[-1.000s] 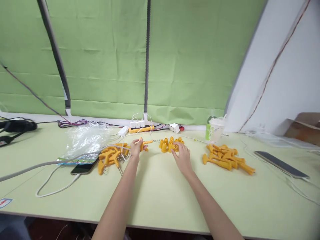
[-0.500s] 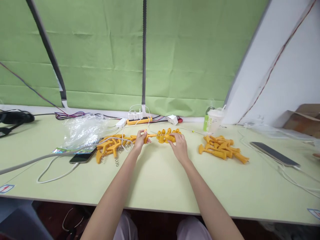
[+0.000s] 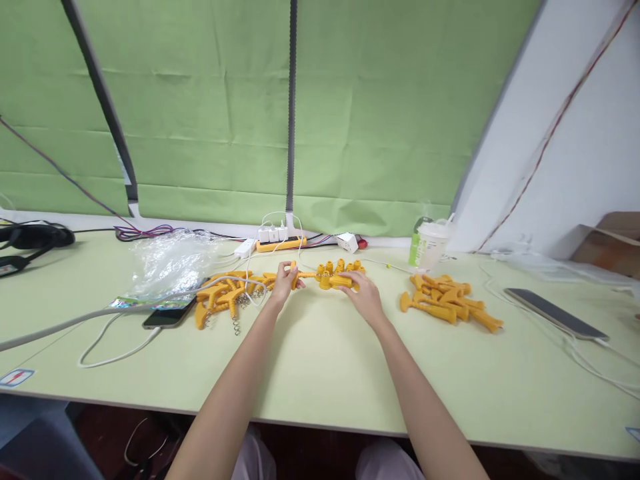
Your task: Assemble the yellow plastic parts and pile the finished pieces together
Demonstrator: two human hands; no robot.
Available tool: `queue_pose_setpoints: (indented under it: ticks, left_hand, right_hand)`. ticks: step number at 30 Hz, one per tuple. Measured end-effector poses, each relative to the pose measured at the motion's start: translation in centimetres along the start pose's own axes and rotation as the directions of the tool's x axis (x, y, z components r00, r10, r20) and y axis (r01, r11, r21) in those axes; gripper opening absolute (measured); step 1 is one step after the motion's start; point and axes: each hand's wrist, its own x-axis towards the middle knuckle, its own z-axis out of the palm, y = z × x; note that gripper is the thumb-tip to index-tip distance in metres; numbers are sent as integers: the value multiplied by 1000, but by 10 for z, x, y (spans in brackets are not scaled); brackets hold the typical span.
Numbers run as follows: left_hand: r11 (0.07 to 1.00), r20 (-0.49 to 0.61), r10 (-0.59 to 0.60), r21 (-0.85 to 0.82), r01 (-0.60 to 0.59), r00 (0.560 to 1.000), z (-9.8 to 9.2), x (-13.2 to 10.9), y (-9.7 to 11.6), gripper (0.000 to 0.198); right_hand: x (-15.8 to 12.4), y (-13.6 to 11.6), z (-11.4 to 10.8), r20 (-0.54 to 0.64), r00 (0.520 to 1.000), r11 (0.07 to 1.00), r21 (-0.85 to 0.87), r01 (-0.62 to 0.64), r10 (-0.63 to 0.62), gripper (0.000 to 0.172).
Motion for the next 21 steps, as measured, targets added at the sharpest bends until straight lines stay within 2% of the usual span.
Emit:
queue_pose_setpoints:
  ticks: [3, 8, 10, 16, 21]
  left_hand:
    - [1000, -4, 1, 1, -1, 1000, -1, 2, -1, 38]
    - [1000, 90, -9, 8, 9, 996, 10, 4, -11, 41]
    - [1000, 117, 3, -2, -3, 993, 14, 5, -14, 41]
    - [999, 119, 45, -26, -42, 992, 14, 6, -15, 43]
    - [997, 122, 72, -8, -71, 990, 14, 4, -12, 41]
  right_hand:
    - [2, 2, -4, -60, 996, 997, 39, -60, 62, 26]
    - [1, -1, 4, 57, 998, 995, 101, 13, -19, 24]
    - [1, -2, 9, 70, 997, 990, 139, 18, -28, 23]
    - [0, 1, 17, 53, 984, 910, 377, -175, 168, 35]
    - [-1, 0, 15, 148, 956, 889, 354, -290, 253, 31]
